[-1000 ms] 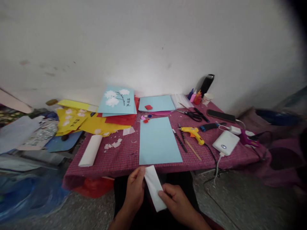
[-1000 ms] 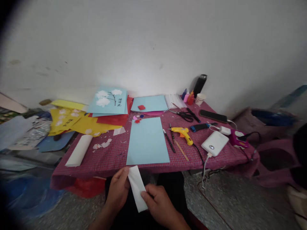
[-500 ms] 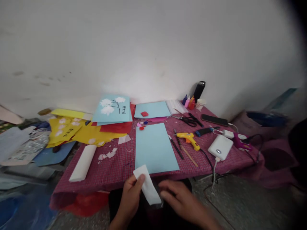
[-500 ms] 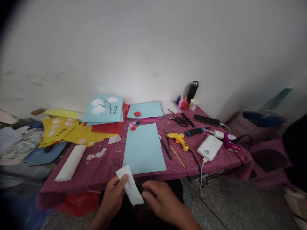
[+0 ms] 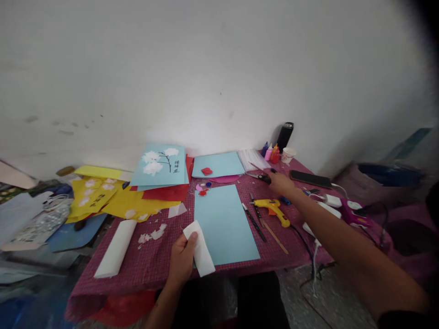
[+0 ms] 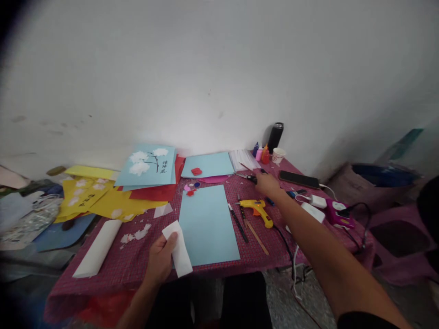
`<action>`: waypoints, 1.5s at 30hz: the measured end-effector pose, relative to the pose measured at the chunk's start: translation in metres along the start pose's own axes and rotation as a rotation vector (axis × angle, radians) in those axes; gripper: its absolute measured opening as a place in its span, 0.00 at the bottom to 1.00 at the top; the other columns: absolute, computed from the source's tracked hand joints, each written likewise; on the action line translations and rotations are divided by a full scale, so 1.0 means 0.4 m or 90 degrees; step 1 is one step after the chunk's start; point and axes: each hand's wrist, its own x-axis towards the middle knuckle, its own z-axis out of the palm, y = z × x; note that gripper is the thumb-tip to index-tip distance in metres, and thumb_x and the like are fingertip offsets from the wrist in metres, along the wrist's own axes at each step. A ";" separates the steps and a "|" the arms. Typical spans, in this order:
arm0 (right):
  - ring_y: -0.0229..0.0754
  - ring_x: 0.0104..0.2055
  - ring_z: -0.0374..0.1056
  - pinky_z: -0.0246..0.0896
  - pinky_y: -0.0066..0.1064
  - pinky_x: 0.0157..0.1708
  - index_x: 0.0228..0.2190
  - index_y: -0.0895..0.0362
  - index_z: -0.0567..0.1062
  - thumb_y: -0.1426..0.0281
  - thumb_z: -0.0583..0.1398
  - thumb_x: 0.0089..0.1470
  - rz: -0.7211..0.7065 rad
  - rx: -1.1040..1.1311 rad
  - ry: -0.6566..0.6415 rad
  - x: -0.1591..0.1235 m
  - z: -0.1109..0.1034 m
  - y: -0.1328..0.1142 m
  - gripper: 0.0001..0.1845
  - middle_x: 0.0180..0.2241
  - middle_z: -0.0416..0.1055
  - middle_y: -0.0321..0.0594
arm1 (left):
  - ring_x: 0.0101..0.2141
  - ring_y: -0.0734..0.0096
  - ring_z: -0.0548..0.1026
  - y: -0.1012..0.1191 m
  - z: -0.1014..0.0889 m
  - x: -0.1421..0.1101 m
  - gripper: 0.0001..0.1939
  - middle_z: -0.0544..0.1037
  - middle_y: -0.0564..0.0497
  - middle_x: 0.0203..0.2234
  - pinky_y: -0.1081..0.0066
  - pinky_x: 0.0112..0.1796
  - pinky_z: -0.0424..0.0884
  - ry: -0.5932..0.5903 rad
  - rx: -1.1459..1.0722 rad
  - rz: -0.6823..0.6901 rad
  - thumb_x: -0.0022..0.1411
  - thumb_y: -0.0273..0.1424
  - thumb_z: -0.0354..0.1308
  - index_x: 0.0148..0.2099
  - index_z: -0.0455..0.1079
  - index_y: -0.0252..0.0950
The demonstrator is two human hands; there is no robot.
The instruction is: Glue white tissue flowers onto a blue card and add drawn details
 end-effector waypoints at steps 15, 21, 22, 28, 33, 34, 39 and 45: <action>0.63 0.51 0.69 0.58 0.52 0.49 0.54 0.61 0.70 0.70 0.58 0.58 -0.027 -0.126 -0.002 0.025 -0.008 0.051 0.22 0.48 0.73 0.64 | 0.25 0.69 0.72 0.011 0.004 -0.009 0.26 0.78 0.50 0.25 0.73 0.27 0.68 -0.034 -0.033 0.001 0.54 0.50 0.66 0.42 0.78 0.31; 0.61 0.49 0.70 0.60 0.46 0.47 0.53 0.61 0.72 0.68 0.58 0.58 -0.018 -0.103 0.068 -0.083 -0.150 0.069 0.22 0.49 0.73 0.62 | 0.25 0.70 0.72 -0.004 0.002 -0.002 0.28 0.78 0.50 0.26 0.74 0.27 0.66 -0.028 -0.068 0.025 0.51 0.51 0.68 0.42 0.78 0.30; 0.59 0.47 0.71 0.61 0.44 0.45 0.54 0.60 0.71 0.67 0.58 0.58 -0.023 -0.072 0.079 -0.116 -0.166 0.065 0.23 0.48 0.74 0.59 | 0.26 0.70 0.72 -0.004 0.002 -0.002 0.29 0.79 0.49 0.27 0.73 0.28 0.67 -0.029 -0.073 0.026 0.50 0.51 0.68 0.42 0.78 0.30; 0.46 0.35 0.71 0.65 0.34 0.33 0.53 0.56 0.71 0.59 0.67 0.50 -0.072 0.690 0.055 -0.436 -0.065 -0.088 0.30 0.39 0.77 0.48 | 0.27 0.67 0.74 -0.003 0.004 -0.001 0.29 0.80 0.48 0.28 0.71 0.30 0.69 -0.068 -0.070 0.043 0.54 0.53 0.64 0.44 0.77 0.31; 0.41 0.27 0.70 0.66 0.33 0.28 0.40 0.56 0.77 0.54 0.72 0.44 0.038 1.163 -0.179 -0.671 0.151 -0.321 0.26 0.29 0.75 0.39 | 0.25 0.64 0.74 0.021 0.016 0.045 0.27 0.80 0.44 0.28 0.68 0.27 0.69 -0.114 0.017 0.051 0.54 0.50 0.64 0.41 0.77 0.28; 0.42 0.28 0.71 0.66 0.33 0.29 0.40 0.57 0.77 0.56 0.72 0.44 0.071 1.220 -0.196 -0.695 0.181 -0.354 0.25 0.30 0.76 0.40 | 0.26 0.63 0.75 0.032 0.016 0.059 0.27 0.80 0.43 0.29 0.67 0.28 0.69 -0.123 0.044 0.059 0.54 0.49 0.64 0.41 0.77 0.28; 0.41 0.31 0.72 0.65 0.30 0.27 0.43 0.55 0.77 0.59 0.71 0.48 0.151 1.377 -0.208 -0.749 0.249 -0.395 0.22 0.36 0.78 0.44 | 0.54 0.50 0.71 0.093 -0.006 0.097 0.27 0.75 0.39 0.54 0.56 0.53 0.67 -0.086 0.225 0.210 0.58 0.37 0.63 0.59 0.70 0.35; 0.37 0.26 0.66 0.60 0.26 0.23 0.41 0.56 0.78 0.59 0.70 0.50 0.127 1.352 -0.238 -0.787 0.279 -0.358 0.19 0.31 0.75 0.40 | 0.68 0.60 0.53 0.085 -0.003 0.072 0.27 0.56 0.43 0.68 0.57 0.65 0.50 -0.269 0.721 0.528 0.72 0.36 0.43 0.70 0.53 0.37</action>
